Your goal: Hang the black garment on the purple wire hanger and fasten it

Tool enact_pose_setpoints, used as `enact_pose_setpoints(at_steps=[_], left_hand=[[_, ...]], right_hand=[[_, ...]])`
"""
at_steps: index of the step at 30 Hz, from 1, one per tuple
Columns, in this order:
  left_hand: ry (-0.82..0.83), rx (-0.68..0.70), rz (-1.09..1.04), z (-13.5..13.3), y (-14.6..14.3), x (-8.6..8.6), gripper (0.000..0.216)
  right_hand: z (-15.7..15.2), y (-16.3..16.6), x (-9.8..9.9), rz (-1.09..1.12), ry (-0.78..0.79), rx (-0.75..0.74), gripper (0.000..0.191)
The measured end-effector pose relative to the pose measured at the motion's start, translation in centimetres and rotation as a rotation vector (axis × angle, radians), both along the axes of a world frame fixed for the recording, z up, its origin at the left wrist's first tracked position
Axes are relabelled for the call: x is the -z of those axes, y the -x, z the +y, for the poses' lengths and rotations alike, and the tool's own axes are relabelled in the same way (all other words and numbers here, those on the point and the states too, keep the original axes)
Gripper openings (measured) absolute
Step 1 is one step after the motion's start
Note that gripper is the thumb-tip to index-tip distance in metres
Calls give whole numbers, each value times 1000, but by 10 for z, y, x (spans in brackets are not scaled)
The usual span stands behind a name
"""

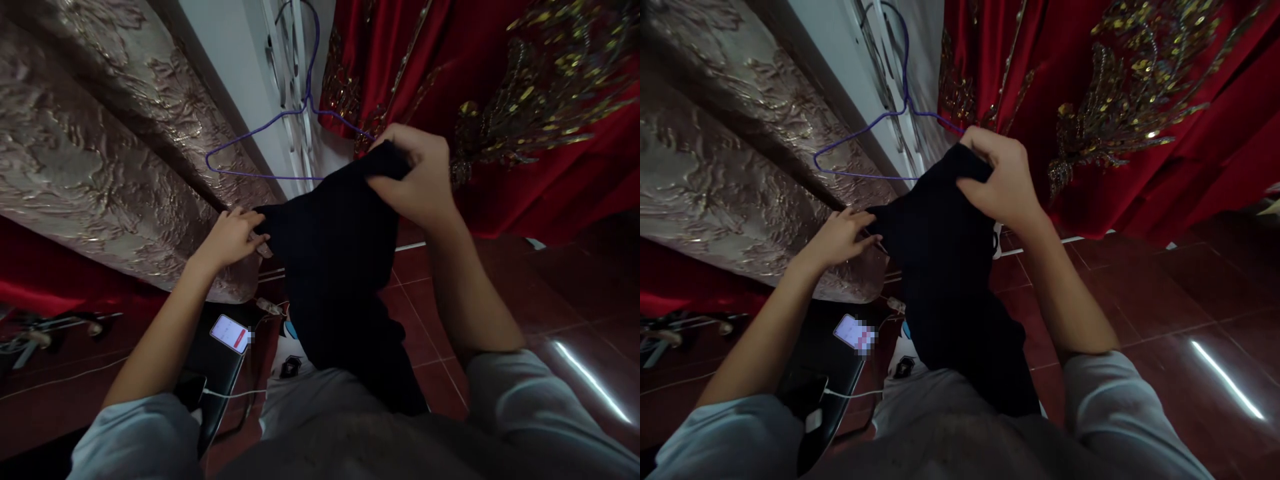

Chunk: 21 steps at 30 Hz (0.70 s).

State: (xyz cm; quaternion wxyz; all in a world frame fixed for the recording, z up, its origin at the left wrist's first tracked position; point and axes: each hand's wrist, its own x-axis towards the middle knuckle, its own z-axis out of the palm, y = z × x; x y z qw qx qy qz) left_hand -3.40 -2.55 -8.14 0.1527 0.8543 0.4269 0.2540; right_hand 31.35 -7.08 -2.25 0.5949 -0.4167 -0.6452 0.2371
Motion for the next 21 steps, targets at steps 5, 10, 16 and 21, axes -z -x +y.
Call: enact_pose_setpoints(at_steps=[5,10,16,21], left_hand=[[40,-63,-74,-20,8,-5,25],[78,-159,-66,-21,26,4,25],[-225,-258,-257,-10,23,-23,2],[-309,-137,-409,-4,-24,-60,8]], right_hand=[[95,35,72,101,-31,85,17],[102,27,114,139,144,115,34],[57,-16,85,3,37,221,37],[38,-3,79,10,122,56,25]])
